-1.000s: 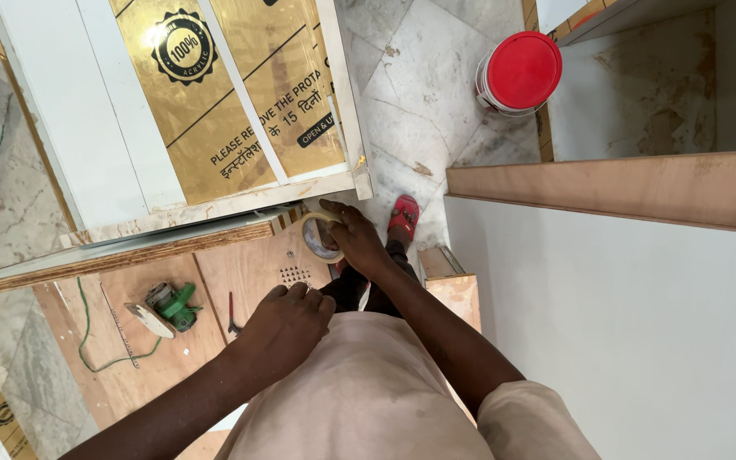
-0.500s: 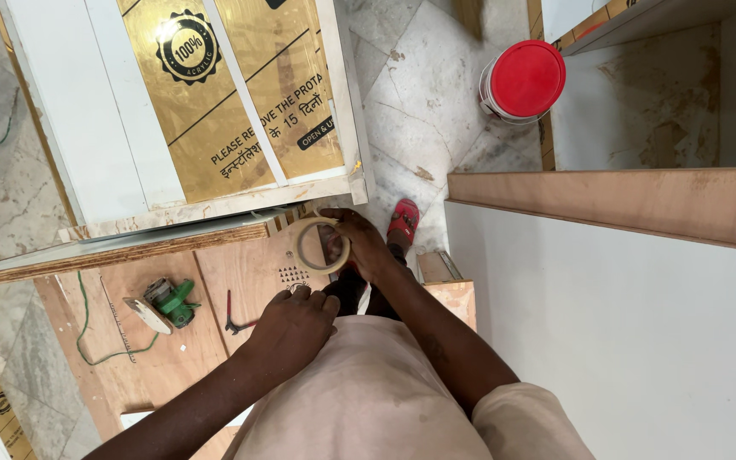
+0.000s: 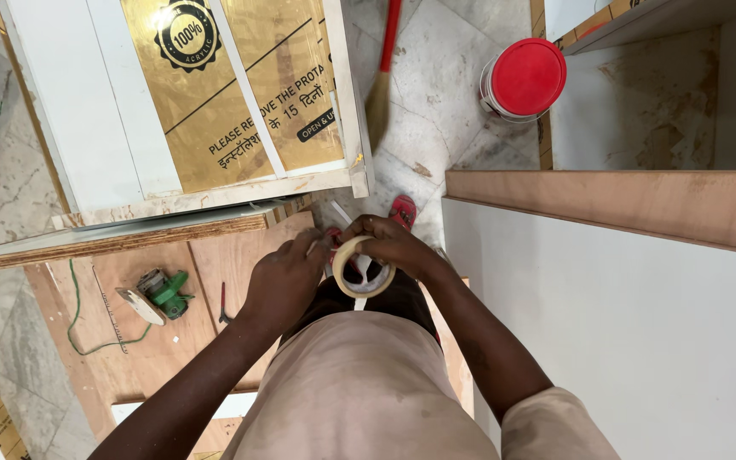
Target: The person applies masking tape along the edges of wooden furniture components. They tear off strips of tape and press them onto the edges of a drawer and a cabinet frame, smoothing the tape as they work.
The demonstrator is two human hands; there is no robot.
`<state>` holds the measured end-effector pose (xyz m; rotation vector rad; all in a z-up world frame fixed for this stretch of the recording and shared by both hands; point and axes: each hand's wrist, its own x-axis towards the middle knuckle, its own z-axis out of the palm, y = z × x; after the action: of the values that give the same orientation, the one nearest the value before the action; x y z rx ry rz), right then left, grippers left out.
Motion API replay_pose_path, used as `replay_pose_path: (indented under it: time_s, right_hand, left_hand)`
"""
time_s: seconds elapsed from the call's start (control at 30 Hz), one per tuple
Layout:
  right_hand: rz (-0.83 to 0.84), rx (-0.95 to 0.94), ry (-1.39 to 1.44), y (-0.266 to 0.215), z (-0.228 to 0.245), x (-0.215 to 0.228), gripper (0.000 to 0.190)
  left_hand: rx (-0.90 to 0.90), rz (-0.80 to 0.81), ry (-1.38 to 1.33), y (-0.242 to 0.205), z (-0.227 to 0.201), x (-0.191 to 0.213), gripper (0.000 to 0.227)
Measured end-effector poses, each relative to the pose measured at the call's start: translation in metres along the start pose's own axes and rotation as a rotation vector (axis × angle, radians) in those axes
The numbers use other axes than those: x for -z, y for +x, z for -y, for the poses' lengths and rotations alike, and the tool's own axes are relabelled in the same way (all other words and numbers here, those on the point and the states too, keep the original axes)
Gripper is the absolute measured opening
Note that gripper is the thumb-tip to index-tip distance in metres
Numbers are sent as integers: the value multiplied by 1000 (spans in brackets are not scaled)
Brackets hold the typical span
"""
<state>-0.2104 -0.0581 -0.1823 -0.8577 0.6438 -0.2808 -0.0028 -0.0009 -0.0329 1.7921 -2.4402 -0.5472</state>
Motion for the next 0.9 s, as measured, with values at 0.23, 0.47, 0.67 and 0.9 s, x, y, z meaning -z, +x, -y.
replay_pose_path:
  time_s: [0.23,0.47,0.67,0.9]
  right_hand:
    - [-2,19,220,-46,23,-7,41]
    - [-103,181,275,-64,56,-39,44]
    - [-487,347,318,-33,65,-86,34]
    - [-737,278,546,-4,52,-113,26]
  left_hand:
    - [-188,5,21,12,-17,40,20]
    - [-354,36,264,32,6,122,16]
    - [-300,95,199,56,56,138,19]
    - [-399,97,22,71,98,114,13]
